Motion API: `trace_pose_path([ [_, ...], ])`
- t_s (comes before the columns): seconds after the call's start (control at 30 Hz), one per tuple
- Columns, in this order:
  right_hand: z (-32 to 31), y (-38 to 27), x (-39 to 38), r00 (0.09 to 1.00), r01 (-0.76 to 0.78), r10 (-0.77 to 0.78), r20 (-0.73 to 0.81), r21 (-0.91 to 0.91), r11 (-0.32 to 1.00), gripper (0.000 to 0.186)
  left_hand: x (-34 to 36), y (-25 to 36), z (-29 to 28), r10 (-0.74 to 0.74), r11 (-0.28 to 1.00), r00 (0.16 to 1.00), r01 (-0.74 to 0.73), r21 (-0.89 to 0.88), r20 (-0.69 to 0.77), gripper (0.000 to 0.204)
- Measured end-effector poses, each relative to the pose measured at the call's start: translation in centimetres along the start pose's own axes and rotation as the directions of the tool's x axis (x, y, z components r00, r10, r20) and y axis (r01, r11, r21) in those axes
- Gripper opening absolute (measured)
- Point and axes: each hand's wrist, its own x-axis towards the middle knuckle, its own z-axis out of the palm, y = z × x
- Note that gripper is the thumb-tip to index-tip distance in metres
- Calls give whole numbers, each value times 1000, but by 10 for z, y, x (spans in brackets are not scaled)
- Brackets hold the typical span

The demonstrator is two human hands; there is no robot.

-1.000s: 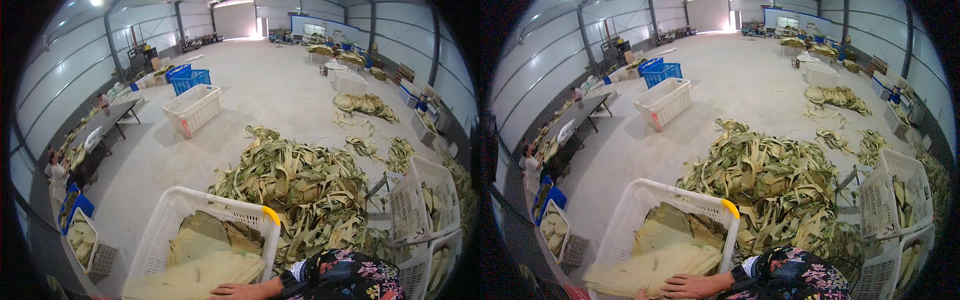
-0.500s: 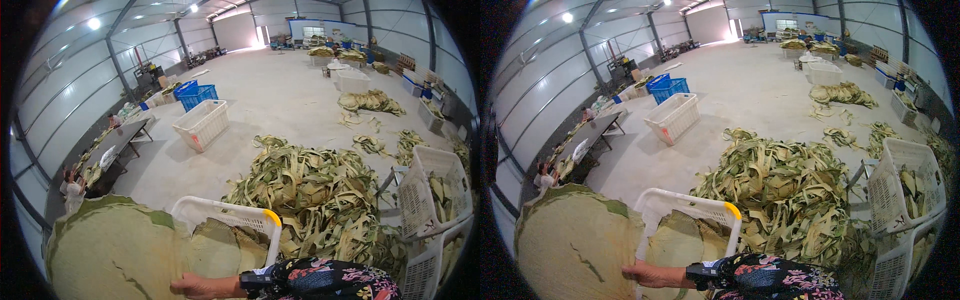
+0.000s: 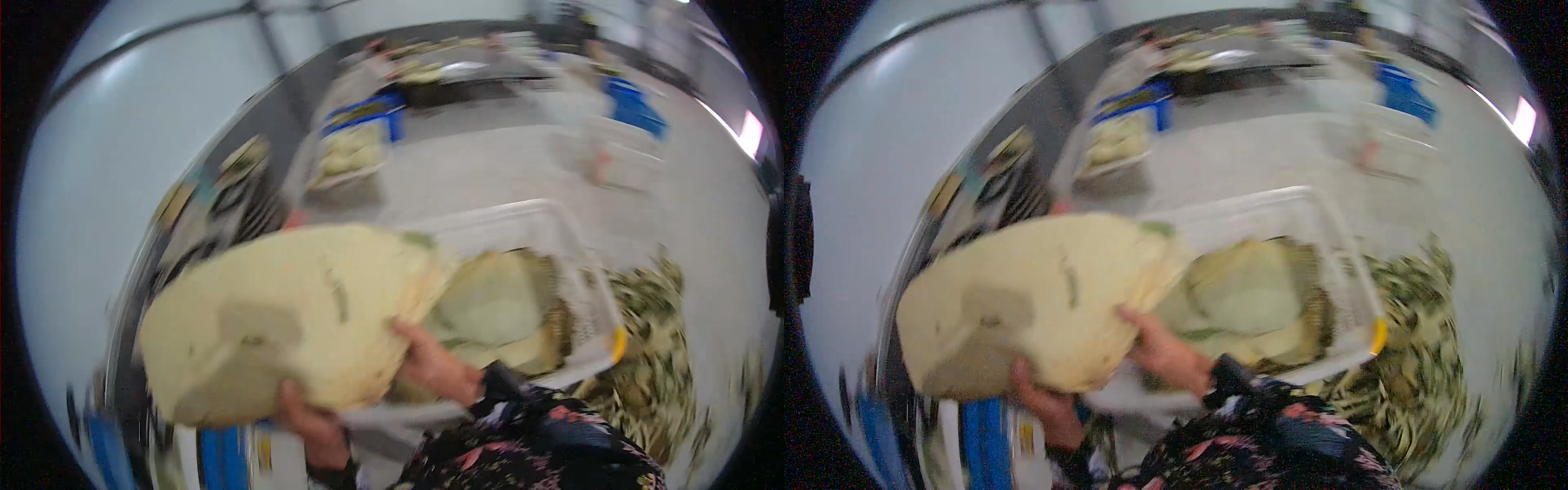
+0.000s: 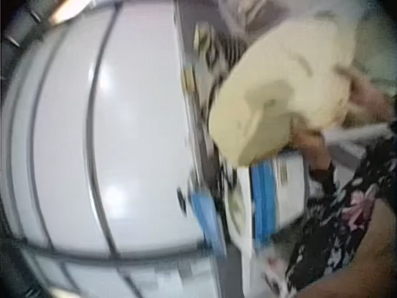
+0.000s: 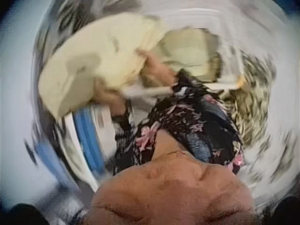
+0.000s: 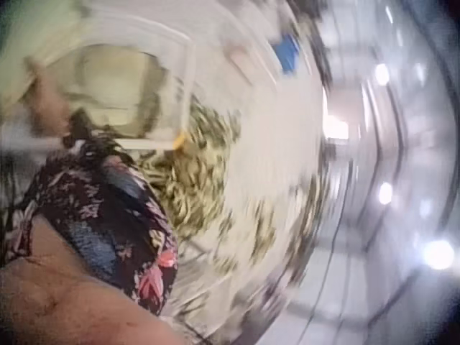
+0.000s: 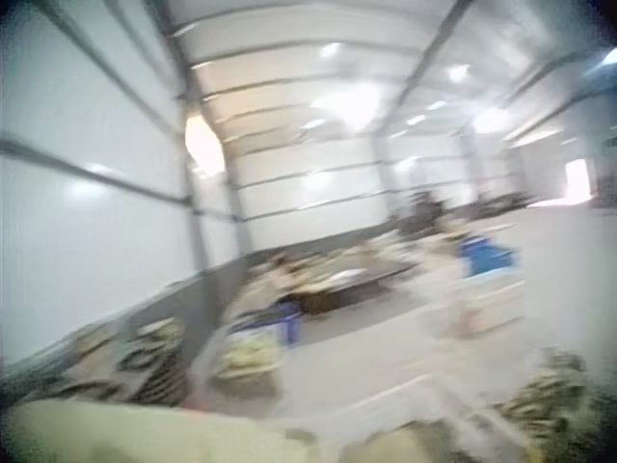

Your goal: Using a mechanical press and metal mold to shape and cut dried palm leaves into fans.

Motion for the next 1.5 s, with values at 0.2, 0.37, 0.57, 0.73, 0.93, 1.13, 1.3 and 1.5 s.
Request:
trace_pose_path([
  [0.2, 17, 115, -7, 949, -288, 286, 134, -6, 958, 62, -54, 37, -126, 363, 542, 928, -280, 792, 80, 39],
  [0.37, 37, 240, -26, 941, -287, 338, -7, -544, 788, 56, -109, 93, -230, -206, 955, 742, 9, -298, -638, 33],
  [0.57, 6, 318, -17, 919, -209, 395, -6, -855, 475, 47, -187, 130, -341, -308, 822, 763, -87, -563, -568, 52],
  [0.73, 69, 335, 17, 901, -55, 411, 139, -903, 426, 45, -217, 185, -373, 107, 806, 829, -396, -441, -549, 84],
  [0.93, 110, 402, 74, 835, -107, 460, 303, -730, 675, 54, -194, 236, -419, 118, 978, 757, -200, -56, -643, 65],
  [1.13, 163, 473, 132, 711, -240, 554, 433, -590, 771, 59, -119, 274, -436, 302, 940, 545, -33, 339, -783, 36],
  [1.3, 164, 526, 188, 461, -389, 725, 511, -618, 683, 77, -97, 277, -477, 498, 847, 512, -111, 521, -700, 44],
  [1.5, 154, 550, 168, 522, -473, 728, 444, -560, 680, 70, -83, 231, -519, 418, 884, 444, 2, 467, -793, 50],
])
